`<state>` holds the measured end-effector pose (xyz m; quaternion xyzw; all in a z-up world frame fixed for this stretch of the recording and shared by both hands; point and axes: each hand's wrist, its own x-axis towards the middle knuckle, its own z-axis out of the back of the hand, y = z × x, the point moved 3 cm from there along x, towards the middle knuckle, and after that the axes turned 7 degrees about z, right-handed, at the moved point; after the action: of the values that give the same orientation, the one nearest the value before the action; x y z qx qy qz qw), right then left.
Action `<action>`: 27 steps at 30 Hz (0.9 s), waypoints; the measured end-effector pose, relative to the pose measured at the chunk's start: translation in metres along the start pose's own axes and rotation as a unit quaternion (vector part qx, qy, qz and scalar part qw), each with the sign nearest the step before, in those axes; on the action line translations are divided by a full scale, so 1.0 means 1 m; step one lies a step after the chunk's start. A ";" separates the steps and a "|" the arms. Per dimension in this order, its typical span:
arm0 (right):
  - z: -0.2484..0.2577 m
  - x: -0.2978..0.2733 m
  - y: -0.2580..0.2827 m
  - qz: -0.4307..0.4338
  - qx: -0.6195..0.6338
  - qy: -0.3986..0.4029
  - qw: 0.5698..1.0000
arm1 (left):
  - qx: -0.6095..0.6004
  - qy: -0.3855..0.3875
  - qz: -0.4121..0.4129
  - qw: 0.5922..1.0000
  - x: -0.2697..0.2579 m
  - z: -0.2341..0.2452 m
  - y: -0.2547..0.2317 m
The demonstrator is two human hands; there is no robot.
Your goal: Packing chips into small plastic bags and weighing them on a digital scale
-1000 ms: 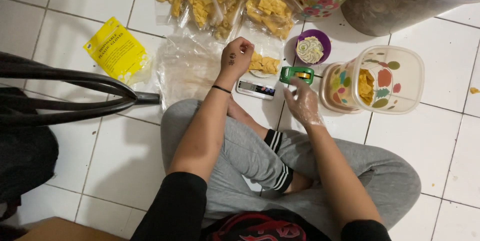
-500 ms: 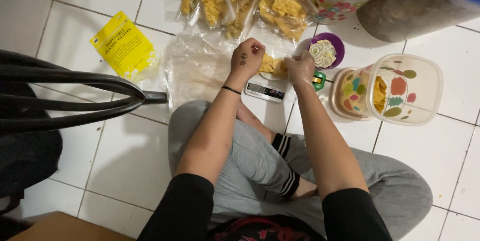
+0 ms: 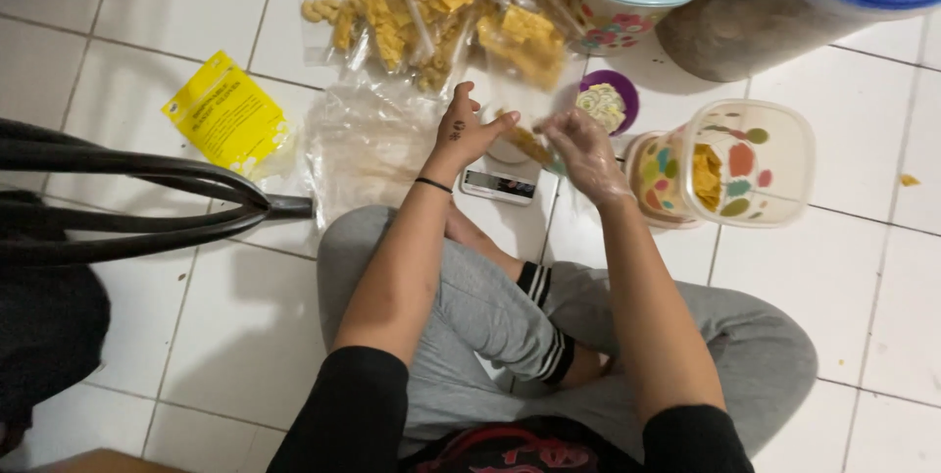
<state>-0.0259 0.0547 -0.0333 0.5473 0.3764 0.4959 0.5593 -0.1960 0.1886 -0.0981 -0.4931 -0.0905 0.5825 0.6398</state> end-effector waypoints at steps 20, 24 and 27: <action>0.158 -0.160 0.031 -0.243 0.155 -0.281 0.915 | -0.270 0.231 0.009 0.935 -0.083 -0.190 -0.115; 0.172 -0.169 0.037 -0.235 0.164 -0.304 0.908 | -0.089 0.190 -0.064 0.976 -0.093 -0.199 -0.138; 0.178 -0.175 0.035 -0.230 0.160 -0.327 0.903 | -0.109 0.235 -0.054 0.964 -0.103 -0.199 -0.156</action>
<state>0.1017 -0.1599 0.0005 0.6585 0.3623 0.0799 0.6548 0.0127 0.0242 -0.0347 -0.6775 -0.0272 0.4012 0.6159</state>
